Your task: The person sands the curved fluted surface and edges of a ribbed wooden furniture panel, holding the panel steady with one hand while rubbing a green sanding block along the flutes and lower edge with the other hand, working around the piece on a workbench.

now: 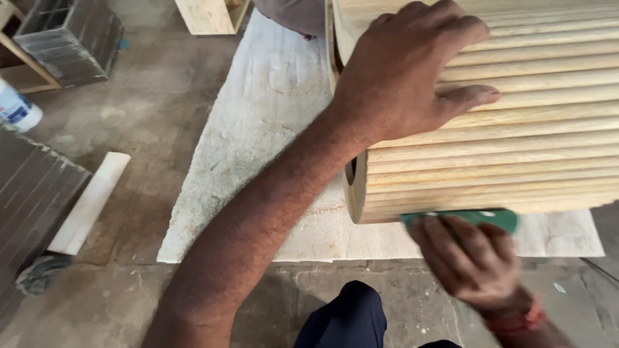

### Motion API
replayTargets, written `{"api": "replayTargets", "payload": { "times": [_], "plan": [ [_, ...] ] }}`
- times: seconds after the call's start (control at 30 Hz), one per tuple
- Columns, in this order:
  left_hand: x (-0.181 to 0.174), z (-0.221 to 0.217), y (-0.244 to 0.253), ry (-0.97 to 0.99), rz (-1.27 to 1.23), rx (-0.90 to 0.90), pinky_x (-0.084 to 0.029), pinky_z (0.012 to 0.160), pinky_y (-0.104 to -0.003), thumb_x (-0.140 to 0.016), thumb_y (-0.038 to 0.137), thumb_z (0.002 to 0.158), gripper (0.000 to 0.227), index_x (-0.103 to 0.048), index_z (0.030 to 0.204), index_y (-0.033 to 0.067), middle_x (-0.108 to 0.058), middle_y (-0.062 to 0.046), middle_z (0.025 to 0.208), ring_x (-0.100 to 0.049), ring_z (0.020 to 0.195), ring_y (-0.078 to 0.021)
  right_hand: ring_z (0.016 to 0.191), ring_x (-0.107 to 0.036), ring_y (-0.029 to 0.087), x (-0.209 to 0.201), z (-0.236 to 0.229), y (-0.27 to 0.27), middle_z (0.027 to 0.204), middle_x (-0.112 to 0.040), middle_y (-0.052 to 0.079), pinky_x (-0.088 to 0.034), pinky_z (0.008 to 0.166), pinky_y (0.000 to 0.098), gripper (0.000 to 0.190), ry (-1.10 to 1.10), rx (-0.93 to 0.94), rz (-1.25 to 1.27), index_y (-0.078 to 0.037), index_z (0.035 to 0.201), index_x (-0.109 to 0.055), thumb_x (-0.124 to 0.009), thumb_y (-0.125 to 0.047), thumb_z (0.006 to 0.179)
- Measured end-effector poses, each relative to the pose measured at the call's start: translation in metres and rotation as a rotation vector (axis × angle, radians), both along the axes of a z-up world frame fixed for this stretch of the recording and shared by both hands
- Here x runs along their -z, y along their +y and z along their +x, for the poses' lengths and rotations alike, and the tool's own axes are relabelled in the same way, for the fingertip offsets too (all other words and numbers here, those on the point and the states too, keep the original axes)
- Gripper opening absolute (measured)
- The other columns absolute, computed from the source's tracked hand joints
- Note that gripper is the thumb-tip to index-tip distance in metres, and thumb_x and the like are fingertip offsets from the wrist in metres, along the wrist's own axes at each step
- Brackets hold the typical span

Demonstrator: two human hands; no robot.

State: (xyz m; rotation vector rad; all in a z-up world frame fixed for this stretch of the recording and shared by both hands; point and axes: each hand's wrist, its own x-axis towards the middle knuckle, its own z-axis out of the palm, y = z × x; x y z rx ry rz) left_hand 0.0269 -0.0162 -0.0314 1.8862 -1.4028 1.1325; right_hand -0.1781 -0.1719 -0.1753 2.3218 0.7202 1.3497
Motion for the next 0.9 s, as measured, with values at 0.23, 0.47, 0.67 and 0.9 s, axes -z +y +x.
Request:
{"api": "replayTargets", "payload": {
  "times": [0.23,0.47,0.67,0.9],
  "plan": [
    [0.009,0.011,-0.011,0.000,-0.013,0.001,-0.058,0.087,-0.044,-0.080,0.065,0.087,0.068,-0.064,0.120,0.0079,-0.067,-0.006,0.109,-0.067,0.101,-0.0206,0.098,-0.066,0.021,0.008,0.004,-0.030,0.116,-0.076,0.000,-0.048,0.075,0.0371,0.028,0.076,-0.019,-0.086,-0.015,0.117,-0.084,-0.072,-0.019,0.092],
    [-0.001,-0.001,0.001,-0.012,0.013,-0.006,-0.058,0.087,-0.043,-0.081,0.063,0.091,0.063,-0.065,0.119,0.0082,-0.070,-0.006,0.107,-0.070,0.100,-0.0219,0.104,-0.061,0.021,-0.010,0.014,0.025,0.112,-0.072,0.004,-0.049,0.079,0.0387,0.026,0.118,-0.107,-0.043,-0.011,0.116,-0.081,-0.068,-0.022,0.097],
    [-0.005,-0.002,0.002,0.032,0.077,-0.035,-0.057,0.091,-0.044,-0.081,0.062,0.093,0.062,-0.066,0.124,0.0105,-0.068,-0.004,0.113,-0.068,0.105,-0.0215,0.112,-0.064,0.026,-0.001,-0.003,-0.058,0.124,-0.072,0.004,-0.050,0.092,0.0475,0.035,0.016,-0.086,-0.177,-0.017,0.127,-0.079,-0.068,-0.029,0.096],
    [-0.004,-0.001,-0.003,0.004,0.060,-0.043,-0.057,0.091,-0.044,-0.079,0.066,0.089,0.066,-0.066,0.120,0.0083,-0.067,-0.005,0.113,-0.067,0.106,-0.0221,0.111,-0.062,0.027,0.022,0.022,-0.024,0.128,-0.068,0.010,-0.051,0.091,0.0465,0.034,0.059,-0.167,-0.150,-0.012,0.124,-0.080,-0.076,-0.030,0.096]
  ]
}}
